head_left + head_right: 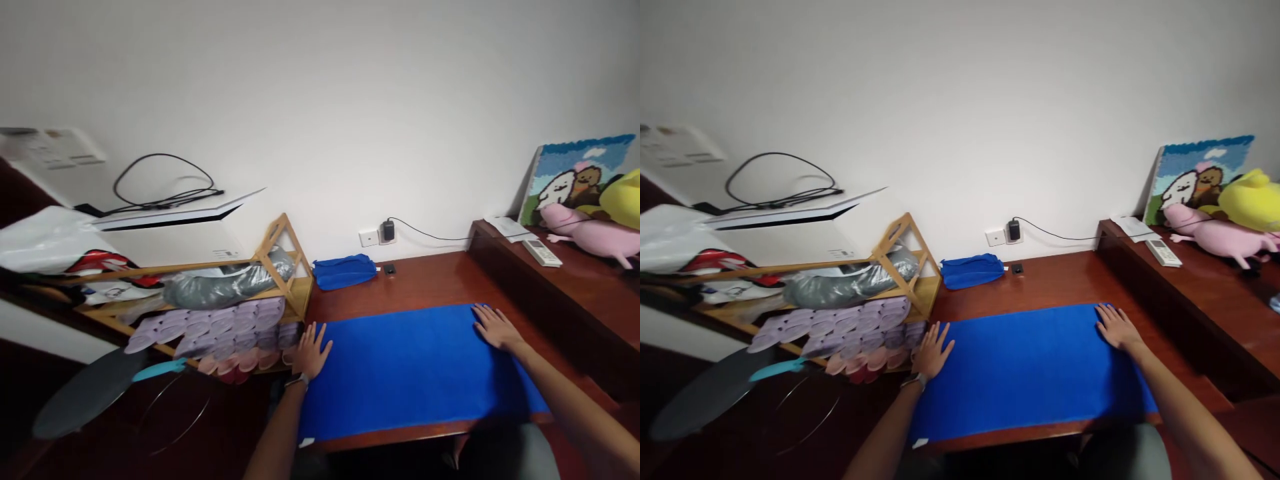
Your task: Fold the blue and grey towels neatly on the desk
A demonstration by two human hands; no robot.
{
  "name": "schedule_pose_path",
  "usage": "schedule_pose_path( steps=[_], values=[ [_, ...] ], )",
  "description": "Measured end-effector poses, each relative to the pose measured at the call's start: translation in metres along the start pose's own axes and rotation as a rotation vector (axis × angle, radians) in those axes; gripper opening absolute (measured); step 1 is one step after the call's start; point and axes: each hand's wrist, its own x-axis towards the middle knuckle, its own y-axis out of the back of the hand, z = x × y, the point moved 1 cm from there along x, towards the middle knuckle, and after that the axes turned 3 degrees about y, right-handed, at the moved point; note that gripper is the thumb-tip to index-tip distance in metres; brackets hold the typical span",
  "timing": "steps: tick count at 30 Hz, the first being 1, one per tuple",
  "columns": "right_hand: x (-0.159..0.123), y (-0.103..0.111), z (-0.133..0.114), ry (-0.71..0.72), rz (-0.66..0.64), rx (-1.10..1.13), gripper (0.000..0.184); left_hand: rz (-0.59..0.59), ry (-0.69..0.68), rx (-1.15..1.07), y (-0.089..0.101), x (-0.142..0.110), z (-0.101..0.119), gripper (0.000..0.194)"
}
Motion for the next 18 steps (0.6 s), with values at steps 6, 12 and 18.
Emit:
schedule_pose_path(
  steps=[6, 12, 18],
  values=[
    [0.032, 0.039, -0.210, 0.229, 0.117, 0.193, 0.066, -0.002, 0.029, -0.032, 0.001, -0.003, 0.005, 0.066],
    [0.043, 0.031, -0.437, 0.545, -0.085, 0.386, 0.066, -0.005, 0.020, -0.063, -0.003, -0.002, 0.001, 0.067],
    [0.047, 0.026, -0.383, 0.450, -0.129, 0.382, 0.068, 0.028, 0.015, -0.061, -0.005, 0.000, -0.002, 0.067]
  ],
)
